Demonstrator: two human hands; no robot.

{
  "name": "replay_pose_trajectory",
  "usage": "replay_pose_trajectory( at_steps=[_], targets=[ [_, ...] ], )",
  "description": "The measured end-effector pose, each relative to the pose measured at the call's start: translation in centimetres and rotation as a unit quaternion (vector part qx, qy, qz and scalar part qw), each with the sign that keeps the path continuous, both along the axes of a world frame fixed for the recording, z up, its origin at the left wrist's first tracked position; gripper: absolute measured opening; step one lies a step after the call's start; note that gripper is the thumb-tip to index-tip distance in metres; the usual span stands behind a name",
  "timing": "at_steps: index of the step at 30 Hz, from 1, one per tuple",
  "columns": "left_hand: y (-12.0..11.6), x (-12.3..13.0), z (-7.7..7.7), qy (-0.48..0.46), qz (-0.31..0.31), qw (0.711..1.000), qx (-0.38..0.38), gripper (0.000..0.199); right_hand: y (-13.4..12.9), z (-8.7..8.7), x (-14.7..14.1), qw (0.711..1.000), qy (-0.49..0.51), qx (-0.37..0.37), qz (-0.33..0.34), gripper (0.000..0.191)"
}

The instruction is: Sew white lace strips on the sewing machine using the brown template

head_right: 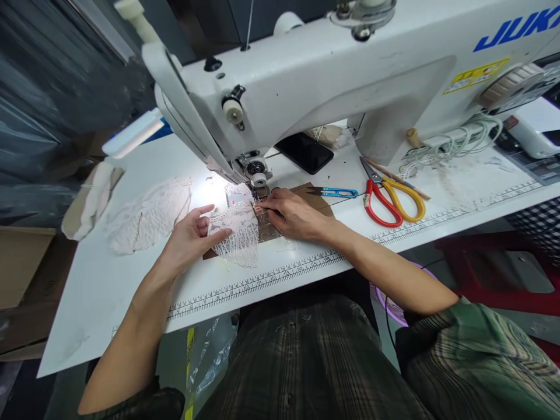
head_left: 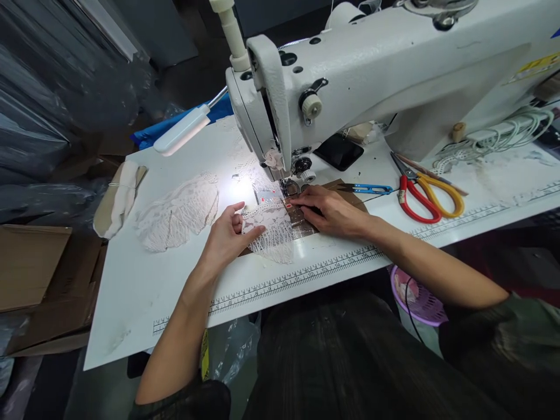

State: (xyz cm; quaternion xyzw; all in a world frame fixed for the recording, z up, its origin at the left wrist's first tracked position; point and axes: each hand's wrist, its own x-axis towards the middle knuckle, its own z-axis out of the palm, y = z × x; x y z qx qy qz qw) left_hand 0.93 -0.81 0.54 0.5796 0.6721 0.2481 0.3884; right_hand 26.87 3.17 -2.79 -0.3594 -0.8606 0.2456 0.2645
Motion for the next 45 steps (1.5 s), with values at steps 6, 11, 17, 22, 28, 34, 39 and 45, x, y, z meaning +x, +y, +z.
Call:
replay_pose_trajectory(
  at_steps=[6,11,17,22,28,34,39,45],
  targets=[
    [0.1,-0.1,0.1,0.029,-0.006,1.0,0.003,0.088,-0.5,0.3,0.3,0.996,-0.028,0.029,0.081,0.033],
    [0.0,0.0,0.2,0.03,-0.006,1.0,0.006,0.083,-0.7,0.0,0.2,0.991,-0.061,0.075,0.093,0.035],
    [0.2,-0.2,-0.4,0.005,0.002,1.0,0.008,0.083,-0.7,-0.1,0.1,0.989,-0.078,0.089,0.09,0.035],
    [0.1,-0.3,-0.5,0.029,-0.02,0.999,0.032,0.078,-0.7,-0.3,0.1,0.989,-0.081,0.087,0.085,0.034],
    [0.4,-0.5,0.5,0.205,-0.084,0.943,0.249,0.03,-0.6,-0.2,-0.1,0.989,-0.09,0.083,0.08,0.034],
    [2.9,0.8,-0.1,0.247,-0.371,0.827,0.341,0.028,-0.8,0.1,-0.1,0.989,-0.091,0.081,0.078,0.035],
    [3.7,1.7,-0.5,0.289,-0.42,0.808,0.295,0.028,-0.9,-0.1,-0.2,0.989,-0.093,0.091,0.075,0.034],
    [3.1,1.4,-1.0,0.335,-0.41,0.798,0.288,0.038,-0.9,-0.2,-0.2,0.988,-0.085,0.103,0.073,0.034]
  ],
)
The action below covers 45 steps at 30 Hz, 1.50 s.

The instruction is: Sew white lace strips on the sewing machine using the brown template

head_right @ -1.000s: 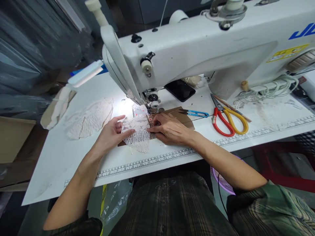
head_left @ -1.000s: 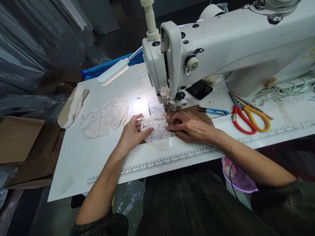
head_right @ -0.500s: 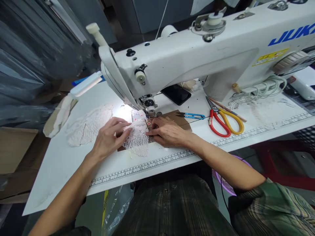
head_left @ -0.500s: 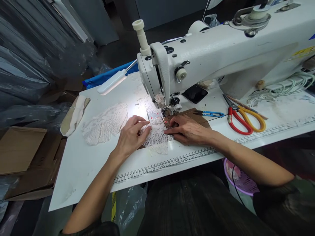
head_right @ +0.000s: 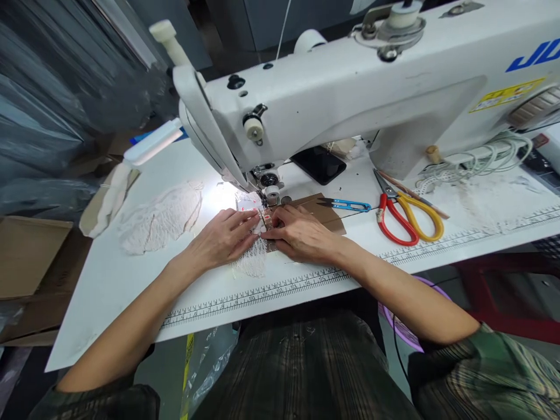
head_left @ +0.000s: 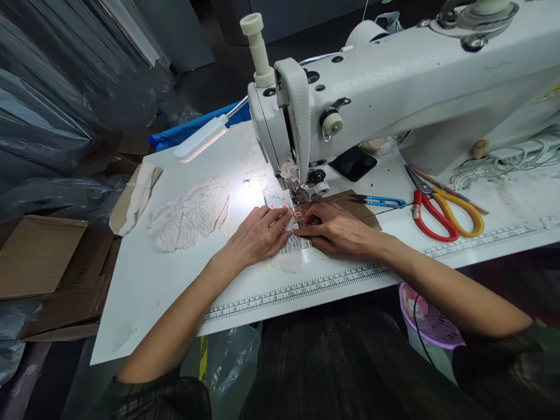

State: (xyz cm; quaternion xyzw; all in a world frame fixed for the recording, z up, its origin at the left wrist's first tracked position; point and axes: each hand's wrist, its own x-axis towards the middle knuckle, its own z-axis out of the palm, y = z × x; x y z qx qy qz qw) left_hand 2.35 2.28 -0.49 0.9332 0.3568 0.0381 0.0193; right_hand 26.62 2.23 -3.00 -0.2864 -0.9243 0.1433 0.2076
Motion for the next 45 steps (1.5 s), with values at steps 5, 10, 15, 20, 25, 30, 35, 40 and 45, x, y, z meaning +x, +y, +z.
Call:
replay_pose_trajectory(
  at_steps=[5,10,15,20,25,30,35,40,45],
  targets=[
    [0.1,0.0,-0.4,0.021,0.008,1.0,-0.007,0.041,0.0,0.1,0.0,1.0,0.007,-0.001,0.003,0.034],
    [-0.4,0.6,-0.3,0.048,0.024,0.998,-0.012,0.042,-0.1,0.0,0.1,1.0,-0.002,0.003,-0.001,0.034],
    [0.0,1.7,0.4,0.116,0.041,0.991,0.042,0.044,0.2,-0.4,0.0,1.0,0.017,0.012,-0.012,0.035],
    [1.2,1.6,0.5,0.118,0.035,0.989,0.078,0.046,0.6,-0.5,0.0,0.999,0.045,0.0,-0.029,0.036],
    [1.2,1.0,0.1,0.064,0.046,0.995,0.067,0.046,0.6,-0.4,0.1,0.998,0.048,-0.005,-0.032,0.036],
    [1.2,0.8,-0.4,0.036,0.043,0.995,0.08,0.045,0.6,-0.4,0.0,0.998,0.041,-0.012,-0.039,0.035],
    [1.5,0.7,-0.9,0.011,0.042,0.995,0.09,0.044,0.6,-0.4,-0.2,0.998,0.041,-0.014,-0.048,0.036],
    [1.5,0.7,-1.2,-0.003,0.041,0.996,0.082,0.045,0.8,-0.3,-0.1,0.998,0.044,-0.026,-0.047,0.036],
    [1.4,0.9,-1.3,-0.004,0.053,0.996,0.073,0.046,0.7,-0.3,-0.1,0.997,0.051,-0.028,-0.056,0.035]
  ],
)
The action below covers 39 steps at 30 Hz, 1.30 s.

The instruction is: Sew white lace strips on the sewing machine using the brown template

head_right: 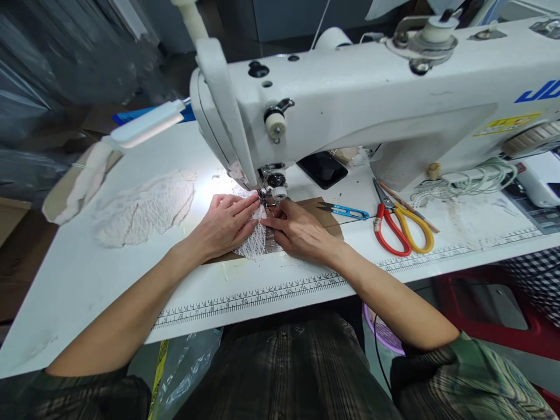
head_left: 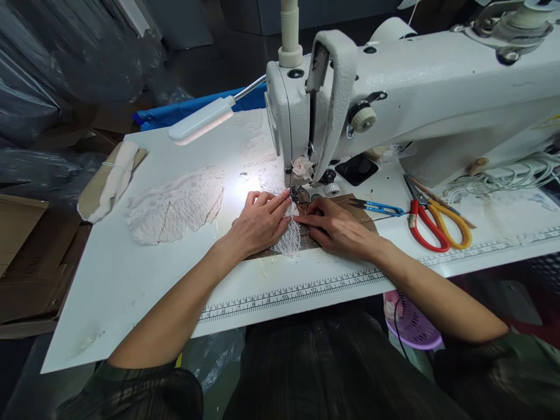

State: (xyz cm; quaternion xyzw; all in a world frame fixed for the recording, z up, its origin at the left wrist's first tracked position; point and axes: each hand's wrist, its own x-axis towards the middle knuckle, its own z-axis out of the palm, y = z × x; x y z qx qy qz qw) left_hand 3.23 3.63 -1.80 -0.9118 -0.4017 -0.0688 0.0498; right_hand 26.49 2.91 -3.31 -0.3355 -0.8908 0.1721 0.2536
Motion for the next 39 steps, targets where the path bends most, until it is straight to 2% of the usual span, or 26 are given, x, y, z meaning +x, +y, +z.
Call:
replay_pose_trajectory(
  at_steps=[12,17,20,23,28,32,39],
  targets=[
    [-0.3,0.3,0.1,-0.002,0.011,1.0,-0.009,0.046,-0.2,-0.5,-0.3,1.0,0.012,0.019,-0.016,0.035],
    [-0.5,0.7,-0.2,-0.003,0.015,0.997,0.069,0.04,0.1,-0.7,-0.1,0.999,0.007,0.031,-0.003,0.035],
    [-0.5,0.8,-0.5,-0.037,-0.027,0.994,0.097,0.029,0.1,-0.5,0.0,0.999,-0.011,0.03,-0.001,0.035],
    [-0.6,0.5,-0.4,-0.06,-0.069,0.994,0.057,0.029,-0.1,-0.3,-0.1,1.0,-0.018,0.026,0.0,0.034],
    [-1.0,0.1,0.6,-0.052,-0.05,0.997,-0.02,0.031,-0.2,-0.2,-0.1,0.999,-0.03,0.019,0.004,0.035],
    [-1.0,0.2,0.7,-0.04,-0.031,0.998,-0.032,0.035,-0.2,0.0,-0.3,0.999,-0.046,0.015,0.001,0.035],
    [-0.9,0.7,-0.1,-0.049,0.01,0.999,-0.015,0.039,0.1,1.0,-1.0,0.996,-0.079,0.024,-0.017,0.035]
  ],
)
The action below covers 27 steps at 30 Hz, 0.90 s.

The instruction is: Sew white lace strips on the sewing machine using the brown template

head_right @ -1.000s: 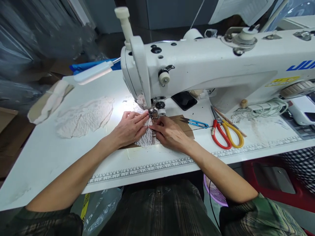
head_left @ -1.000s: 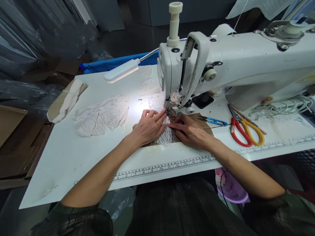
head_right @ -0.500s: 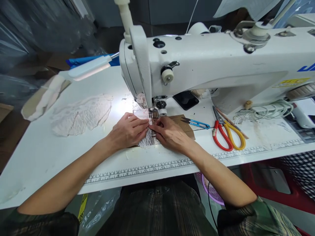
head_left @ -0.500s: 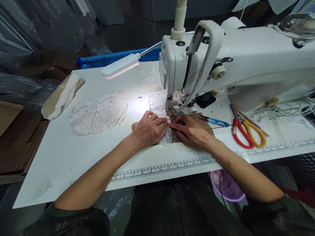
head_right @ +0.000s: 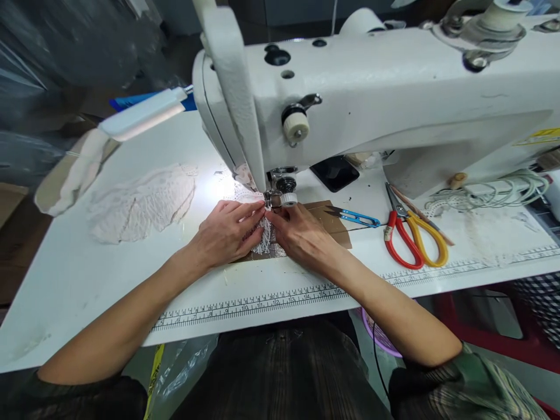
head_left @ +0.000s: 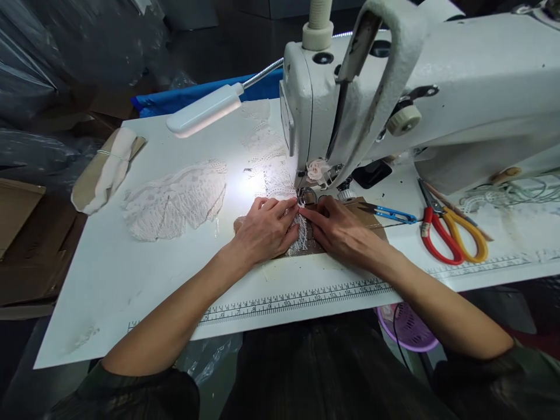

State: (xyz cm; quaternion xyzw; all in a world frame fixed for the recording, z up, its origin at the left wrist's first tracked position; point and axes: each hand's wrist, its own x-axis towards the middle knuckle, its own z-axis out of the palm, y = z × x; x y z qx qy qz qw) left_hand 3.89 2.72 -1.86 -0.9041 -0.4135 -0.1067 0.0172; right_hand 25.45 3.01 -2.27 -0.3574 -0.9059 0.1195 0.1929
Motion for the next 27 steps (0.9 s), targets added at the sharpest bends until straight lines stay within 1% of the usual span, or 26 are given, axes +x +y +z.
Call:
replay_pose_trajectory(
  at_steps=[3,6,9,12,14,16,18,20,22,24,25,27],
  targets=[
    [0.1,0.3,-0.3,-0.013,0.017,1.0,0.006,0.037,0.3,-0.1,-0.2,1.0,-0.023,-0.003,-0.011,0.036],
    [0.2,0.5,-0.5,-0.03,0.034,0.999,0.004,0.036,0.5,-0.5,-0.2,0.999,-0.032,-0.009,-0.025,0.036],
    [0.2,0.6,-0.7,-0.048,0.041,0.998,0.002,0.034,0.3,-0.9,0.2,0.999,0.003,-0.026,-0.039,0.037],
    [0.5,0.5,-0.7,-0.082,0.035,0.996,0.016,0.03,-0.1,-0.8,1.0,0.997,0.052,-0.041,-0.05,0.043],
    [1.4,0.0,-0.4,-0.11,0.037,0.993,0.033,0.026,-0.3,-0.5,1.7,0.995,0.071,-0.046,-0.055,0.048],
    [2.6,-0.6,0.0,-0.123,0.045,0.991,0.042,0.023,-0.4,-0.2,2.5,0.994,0.082,-0.051,-0.057,0.048],
    [4.0,-1.4,0.5,-0.101,0.042,0.993,0.033,0.024,-0.6,-0.1,3.3,0.993,0.091,-0.056,-0.057,0.044],
    [4.8,-2.0,1.0,-0.064,0.024,0.997,0.02,0.026,-0.9,-0.2,4.2,0.991,0.108,-0.057,-0.055,0.042],
    [4.6,-2.4,1.4,-0.049,0.016,0.998,0.021,0.025,-1.3,-0.5,5.0,0.989,0.129,-0.051,-0.054,0.042],
    [3.7,-2.5,1.6,-0.06,0.002,0.998,0.026,0.026,-1.7,-0.7,5.5,0.987,0.143,-0.042,-0.053,0.042],
    [3.0,-2.4,1.6,-0.068,-0.014,0.997,0.021,0.026,-1.9,-0.7,5.7,0.987,0.146,-0.038,-0.053,0.041],
    [1.8,-2.4,1.7,-0.082,-0.06,0.995,-0.02,0.026,-2.3,-0.7,5.7,0.987,0.146,-0.034,-0.052,0.04]
  ],
)
